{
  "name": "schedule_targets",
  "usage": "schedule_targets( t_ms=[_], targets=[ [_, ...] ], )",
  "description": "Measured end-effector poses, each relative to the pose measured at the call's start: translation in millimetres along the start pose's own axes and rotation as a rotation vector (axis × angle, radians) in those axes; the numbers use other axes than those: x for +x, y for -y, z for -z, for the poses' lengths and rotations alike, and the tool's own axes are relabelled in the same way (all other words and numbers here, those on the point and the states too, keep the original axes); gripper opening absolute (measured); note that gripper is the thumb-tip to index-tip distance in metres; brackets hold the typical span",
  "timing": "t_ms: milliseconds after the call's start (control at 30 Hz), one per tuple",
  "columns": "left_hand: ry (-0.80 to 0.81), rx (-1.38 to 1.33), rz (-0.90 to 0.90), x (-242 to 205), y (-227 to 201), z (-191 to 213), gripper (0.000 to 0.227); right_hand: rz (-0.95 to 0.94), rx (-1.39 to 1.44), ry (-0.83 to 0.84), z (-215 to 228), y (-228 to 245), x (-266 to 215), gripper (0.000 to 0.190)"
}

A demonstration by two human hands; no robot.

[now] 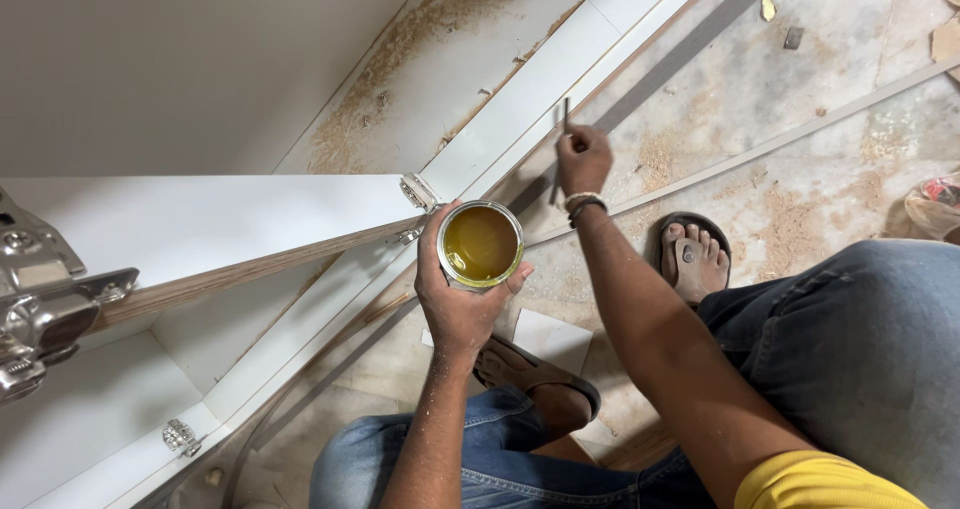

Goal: The person applies adhesive from a tin to the edges of white wooden cabinet components using a small wooden stick and their fingers, working along the frame and internal joints.

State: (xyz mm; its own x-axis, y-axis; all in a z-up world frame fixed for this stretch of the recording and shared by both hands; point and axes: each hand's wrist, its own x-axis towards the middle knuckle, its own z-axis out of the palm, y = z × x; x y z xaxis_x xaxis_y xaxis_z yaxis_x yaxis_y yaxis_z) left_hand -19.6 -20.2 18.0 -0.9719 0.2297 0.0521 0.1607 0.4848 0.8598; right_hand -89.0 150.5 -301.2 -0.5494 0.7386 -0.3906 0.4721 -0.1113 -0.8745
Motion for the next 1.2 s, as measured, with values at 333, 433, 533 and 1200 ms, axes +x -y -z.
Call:
schedule_targets(
  t_ms=[333,433,533,1200],
  targets=[
    [0.018,0.005,0.000,0,3,-3,0.098,0.117,-0.368,-0.088,29,57,26,0.022],
    [0.014,0.015,0.014,0,3,-3,0.098,0.167,-0.421,-0.068,26,64,13,0.021],
    [0.016,0.007,0.031,0,3,-2,0.098,0.178,-0.483,-0.041,23,66,3,0.018],
    [0.006,-0.003,0.010,-5,8,4,0.099,0.121,-0.401,0.070,-30,45,-34,0.017]
  ],
)
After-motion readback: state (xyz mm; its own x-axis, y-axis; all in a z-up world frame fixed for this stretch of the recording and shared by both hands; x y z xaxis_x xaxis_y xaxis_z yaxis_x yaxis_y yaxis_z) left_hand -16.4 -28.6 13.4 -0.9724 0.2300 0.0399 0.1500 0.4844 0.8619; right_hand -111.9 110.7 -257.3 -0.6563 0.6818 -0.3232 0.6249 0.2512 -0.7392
